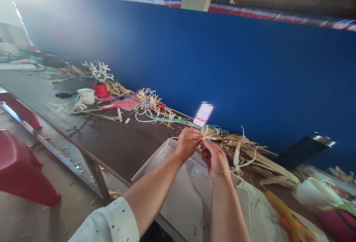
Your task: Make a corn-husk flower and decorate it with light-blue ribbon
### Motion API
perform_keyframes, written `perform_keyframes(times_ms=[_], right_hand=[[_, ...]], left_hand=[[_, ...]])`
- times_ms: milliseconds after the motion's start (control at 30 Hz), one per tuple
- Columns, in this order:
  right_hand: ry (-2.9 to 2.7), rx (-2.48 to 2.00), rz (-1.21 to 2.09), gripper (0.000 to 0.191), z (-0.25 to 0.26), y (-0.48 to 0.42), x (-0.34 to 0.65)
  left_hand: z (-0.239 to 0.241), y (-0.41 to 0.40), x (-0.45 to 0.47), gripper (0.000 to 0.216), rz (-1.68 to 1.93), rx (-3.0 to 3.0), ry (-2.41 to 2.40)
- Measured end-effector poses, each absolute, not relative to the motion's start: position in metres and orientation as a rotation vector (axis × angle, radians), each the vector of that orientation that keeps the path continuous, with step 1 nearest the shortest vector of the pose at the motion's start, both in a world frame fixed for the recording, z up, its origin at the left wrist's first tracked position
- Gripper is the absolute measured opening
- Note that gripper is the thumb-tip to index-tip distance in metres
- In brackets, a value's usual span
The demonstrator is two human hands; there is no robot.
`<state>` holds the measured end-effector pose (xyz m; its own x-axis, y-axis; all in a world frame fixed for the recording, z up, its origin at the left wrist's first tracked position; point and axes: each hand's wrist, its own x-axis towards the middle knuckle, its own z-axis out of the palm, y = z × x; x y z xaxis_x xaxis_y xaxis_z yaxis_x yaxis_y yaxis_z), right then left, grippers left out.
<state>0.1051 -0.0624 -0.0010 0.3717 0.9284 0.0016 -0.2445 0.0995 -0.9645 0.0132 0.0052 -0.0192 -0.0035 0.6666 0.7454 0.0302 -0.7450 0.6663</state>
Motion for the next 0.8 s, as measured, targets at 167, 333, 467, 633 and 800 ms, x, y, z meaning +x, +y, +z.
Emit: perform_keyframes(times_ms=[167,333,467,633,800], right_hand=[[-0.808,-1.254,0.882,0.045,-0.002,-0.062,0.112],[-0.653,-1.338,0.689,0.05,0.0,-0.061,0.119],[-0.594,-1.289,0.686,0.039,0.0,-0.06,0.117],[-0.575,-1.291,0.717,0.031,-0.005,-0.056,0.116],[-0.704,-1.326,0.748,0.034,-0.011,-0.055,0.118]], left_hand=[[-0.022,0.009,0.014,0.003,1.792,1.75,0.763],[-0.024,0.01,0.015,0.006,1.713,1.596,0.735],[-0.02,0.009,0.014,0.009,1.61,1.543,0.719],[-0.018,0.009,0.012,0.012,1.53,1.564,0.71],[-0.018,0.01,0.012,0.016,1.406,1.482,0.719]])
